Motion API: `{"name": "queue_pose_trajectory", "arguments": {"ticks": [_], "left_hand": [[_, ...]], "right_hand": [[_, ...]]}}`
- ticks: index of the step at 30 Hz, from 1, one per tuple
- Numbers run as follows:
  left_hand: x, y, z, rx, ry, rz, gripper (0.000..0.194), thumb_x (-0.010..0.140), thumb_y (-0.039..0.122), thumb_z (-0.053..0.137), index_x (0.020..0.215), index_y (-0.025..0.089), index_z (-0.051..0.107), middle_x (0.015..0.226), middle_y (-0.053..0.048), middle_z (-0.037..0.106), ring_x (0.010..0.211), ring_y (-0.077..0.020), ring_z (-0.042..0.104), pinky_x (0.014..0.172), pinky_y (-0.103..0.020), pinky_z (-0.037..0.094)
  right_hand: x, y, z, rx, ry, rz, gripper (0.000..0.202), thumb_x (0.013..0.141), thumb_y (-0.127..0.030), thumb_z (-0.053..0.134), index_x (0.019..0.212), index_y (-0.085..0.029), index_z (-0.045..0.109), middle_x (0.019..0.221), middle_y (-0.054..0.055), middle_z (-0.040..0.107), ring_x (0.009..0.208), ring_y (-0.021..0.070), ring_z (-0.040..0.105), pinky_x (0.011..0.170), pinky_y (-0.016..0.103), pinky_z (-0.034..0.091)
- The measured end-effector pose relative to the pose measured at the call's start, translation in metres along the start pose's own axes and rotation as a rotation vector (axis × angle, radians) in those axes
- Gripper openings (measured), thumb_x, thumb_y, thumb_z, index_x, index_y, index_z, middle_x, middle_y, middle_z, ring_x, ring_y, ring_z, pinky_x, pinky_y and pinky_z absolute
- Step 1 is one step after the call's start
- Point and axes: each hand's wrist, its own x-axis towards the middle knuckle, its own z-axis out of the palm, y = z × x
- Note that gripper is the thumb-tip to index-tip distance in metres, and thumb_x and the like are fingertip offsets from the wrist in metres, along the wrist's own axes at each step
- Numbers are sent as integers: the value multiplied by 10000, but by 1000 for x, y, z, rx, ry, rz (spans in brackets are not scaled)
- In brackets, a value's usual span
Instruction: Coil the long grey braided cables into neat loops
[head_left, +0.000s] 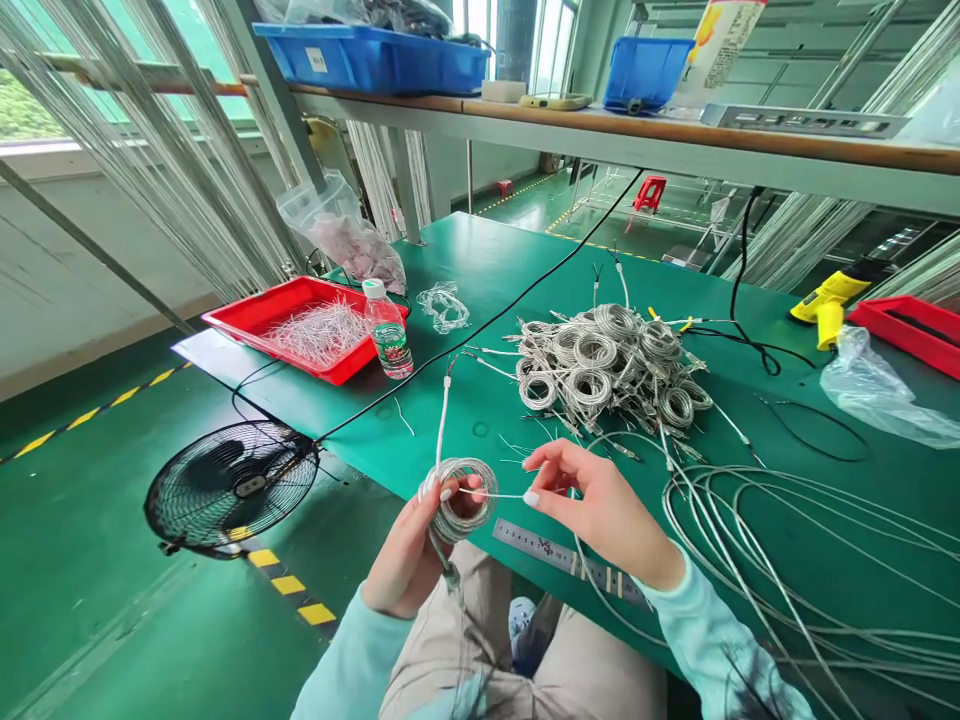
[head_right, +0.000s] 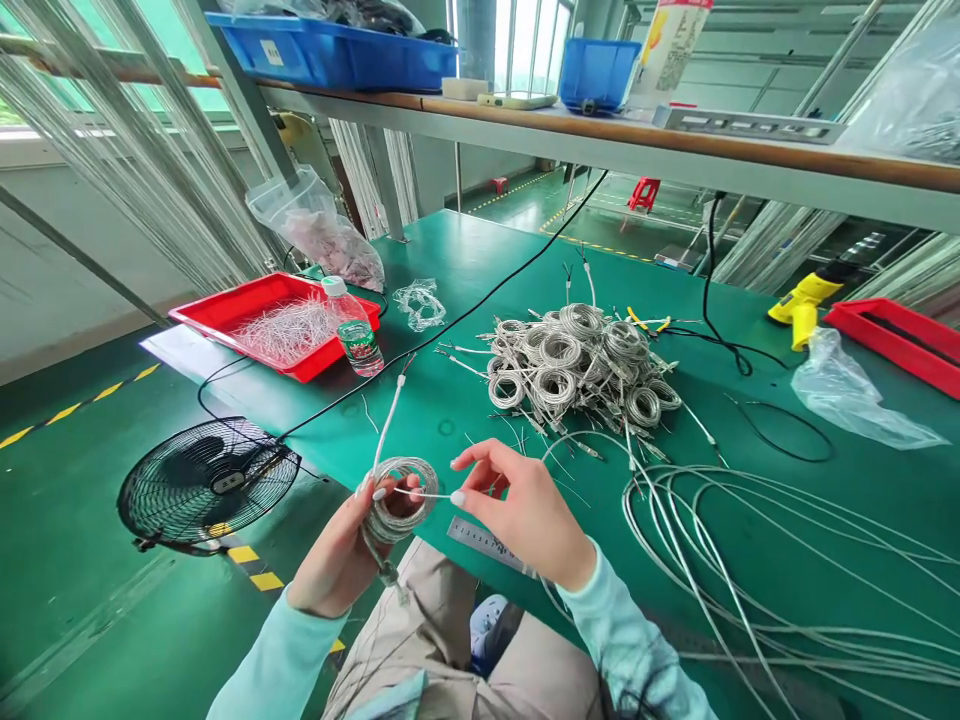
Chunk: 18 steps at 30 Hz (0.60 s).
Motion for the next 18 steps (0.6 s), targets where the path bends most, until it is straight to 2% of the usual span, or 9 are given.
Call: {"name": "queue_pose_trajectory", "arguments": {"ticks": [4, 10, 12, 16, 18], "left_hand": [[-3, -1, 2, -18, -8, -14, 289, 838, 386, 664, 937, 117, 702, 1024, -111, 720, 918, -207, 691, 819, -259, 557], [-6, -1, 2, -34, 2, -11, 283, 811, 378, 696, 906, 111, 700, 1093, -138, 711, 1016, -249, 676, 898, -304, 545], [-6, -2, 3, -28, -18, -13, 290, 814, 383, 693, 912, 110, 700, 1126, -143, 698, 1042, -255, 666, 918, -310, 537], [-6, -4, 5, -13, -18, -20, 319, 810, 384, 699, 961, 103, 701, 1159, -148, 683, 1057, -254, 659, 920, -306, 534], [-6, -5, 6, -5, -17, -38, 320, 811, 380, 699, 979, 107, 704, 1156, -141, 687, 1046, -242, 664, 900, -290, 541]], "right_hand": [[6, -2, -2, -143, 12, -28, 170, 775, -203, 649, 943, -221, 639, 736, -26, 643, 636, 115, 586, 575, 228, 463], [3, -6, -4, -131, 24, -11, 176, 735, -188, 676, 905, -216, 641, 740, -27, 652, 647, 117, 604, 586, 224, 478], [2, -9, -4, -65, 21, 20, 191, 718, -196, 686, 902, -212, 636, 710, -34, 635, 631, 115, 598, 566, 219, 464], [3, -12, -6, 225, 12, 70, 280, 656, -250, 748, 895, -184, 620, 666, -41, 608, 634, 114, 603, 564, 210, 458], [6, -11, -4, 279, 28, 94, 295, 633, -278, 773, 870, -170, 634, 662, -33, 618, 627, 113, 598, 551, 209, 452]]}}
